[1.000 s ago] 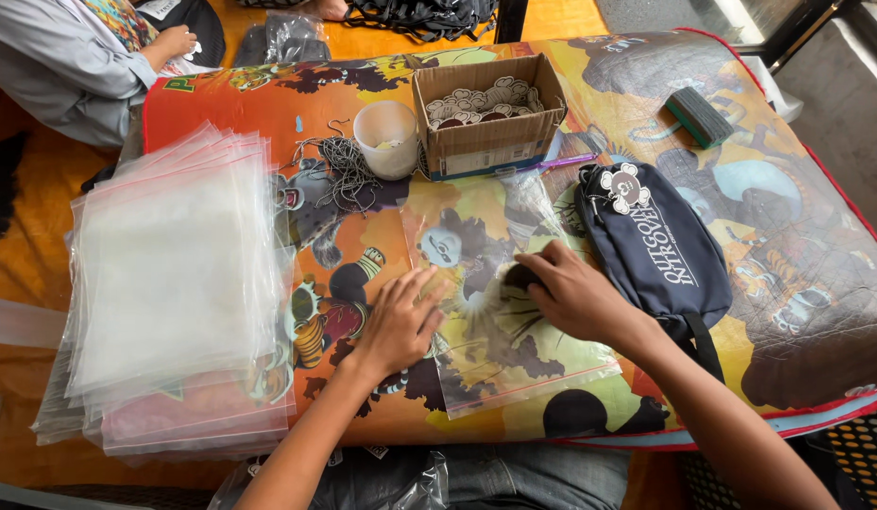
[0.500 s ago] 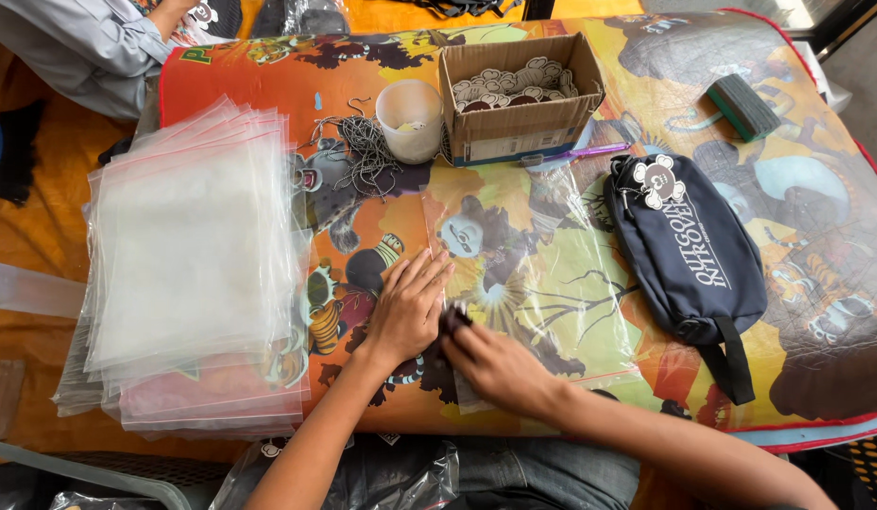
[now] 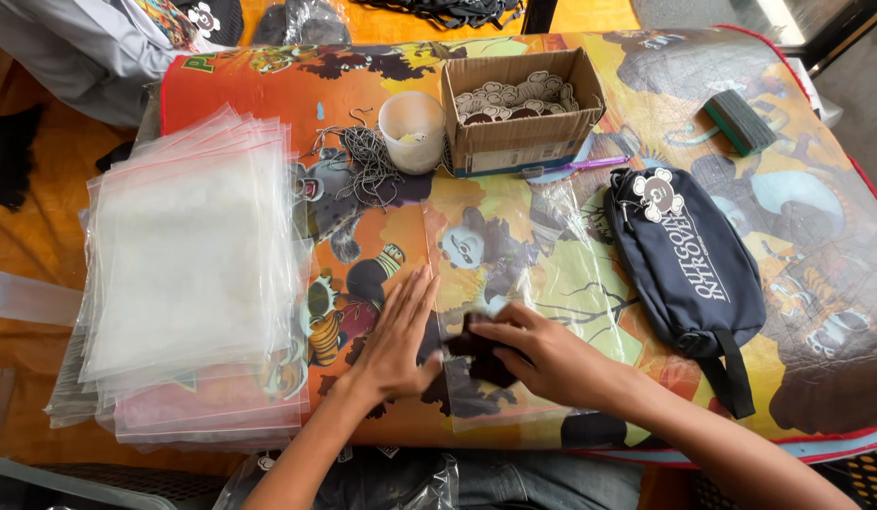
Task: The person attaches a small badge to a dark blue fanny pack. They then wipe a clear plastic bag with a dark cloth and place the fanny pack inside the bag, sealing it.
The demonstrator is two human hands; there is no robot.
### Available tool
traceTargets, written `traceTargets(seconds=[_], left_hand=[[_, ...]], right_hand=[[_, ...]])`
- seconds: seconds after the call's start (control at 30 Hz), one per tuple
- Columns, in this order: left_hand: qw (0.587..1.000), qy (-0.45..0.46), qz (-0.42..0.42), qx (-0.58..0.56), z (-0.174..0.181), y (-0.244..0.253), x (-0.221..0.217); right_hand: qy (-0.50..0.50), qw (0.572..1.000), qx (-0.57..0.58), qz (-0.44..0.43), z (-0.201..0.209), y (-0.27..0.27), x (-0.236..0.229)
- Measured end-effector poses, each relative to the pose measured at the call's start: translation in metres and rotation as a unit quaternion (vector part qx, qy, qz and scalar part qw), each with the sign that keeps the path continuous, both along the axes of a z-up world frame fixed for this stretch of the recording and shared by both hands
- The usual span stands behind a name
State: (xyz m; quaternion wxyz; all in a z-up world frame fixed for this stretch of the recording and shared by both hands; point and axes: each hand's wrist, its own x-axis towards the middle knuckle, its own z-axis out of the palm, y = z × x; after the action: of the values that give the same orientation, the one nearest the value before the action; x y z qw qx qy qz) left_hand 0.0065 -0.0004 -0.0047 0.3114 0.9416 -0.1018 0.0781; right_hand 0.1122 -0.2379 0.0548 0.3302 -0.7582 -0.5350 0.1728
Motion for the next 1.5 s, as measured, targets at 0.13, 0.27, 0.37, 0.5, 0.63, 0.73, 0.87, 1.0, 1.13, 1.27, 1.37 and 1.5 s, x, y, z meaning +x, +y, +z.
traceTargets(seconds=[0.13,0.27,0.37,0.5,0.63,0.73,0.87,1.0,1.13,1.27,1.37,1.5], left_hand=[[0.982,0.016,0.045,0.184,-0.013,-0.012,-0.013],[0.969,-0.045,0.056,0.235,-0.01,-0.016,-0.015],[0.967,-0.044,0.048,0.247,-0.013,-0.015,-0.014],[0.968,-0.054,0.019,0.244,-0.015,-0.012,-0.012],[0.968,-0.052,0.017,0.244,-0.02,-0.011,-0.013],[0.977,-0.048,0.011,0.207,-0.011,-0.011,-0.012],[0.994,-0.037,0.016,0.104,0.001,-0.014,-0.009],[0.993,-0.053,0.025,0.104,-0.001,-0.013,-0.01],[0.992,-0.045,0.027,0.114,-0.007,-0.012,-0.01],[0.992,-0.044,0.026,0.118,-0.005,-0.012,-0.012],[0.99,-0.053,0.028,0.125,-0.006,-0.013,-0.01],[0.99,-0.053,0.034,0.128,-0.008,-0.013,-0.01]], right_hand=[[-0.067,0.997,-0.022,0.043,-0.047,0.047,0.019],[-0.308,0.947,0.086,0.028,-0.082,0.101,0.058],[-0.337,0.939,0.049,-0.048,-0.087,0.138,0.101],[-0.32,0.931,-0.037,-0.172,-0.094,0.175,0.148],[-0.247,0.946,-0.081,-0.196,-0.071,0.169,0.119],[-0.193,0.966,-0.128,-0.112,-0.053,0.133,0.071],[-0.309,0.946,-0.102,0.0,-0.07,0.09,0.054],[-0.325,0.935,-0.113,-0.08,-0.073,0.085,0.094],[-0.335,0.9,-0.197,-0.198,-0.08,0.072,0.159],[-0.29,0.893,-0.256,-0.23,-0.036,0.071,0.114],[-0.244,0.952,-0.145,-0.116,-0.036,0.065,0.067],[-0.324,0.945,0.02,0.019,-0.073,0.045,0.064]])
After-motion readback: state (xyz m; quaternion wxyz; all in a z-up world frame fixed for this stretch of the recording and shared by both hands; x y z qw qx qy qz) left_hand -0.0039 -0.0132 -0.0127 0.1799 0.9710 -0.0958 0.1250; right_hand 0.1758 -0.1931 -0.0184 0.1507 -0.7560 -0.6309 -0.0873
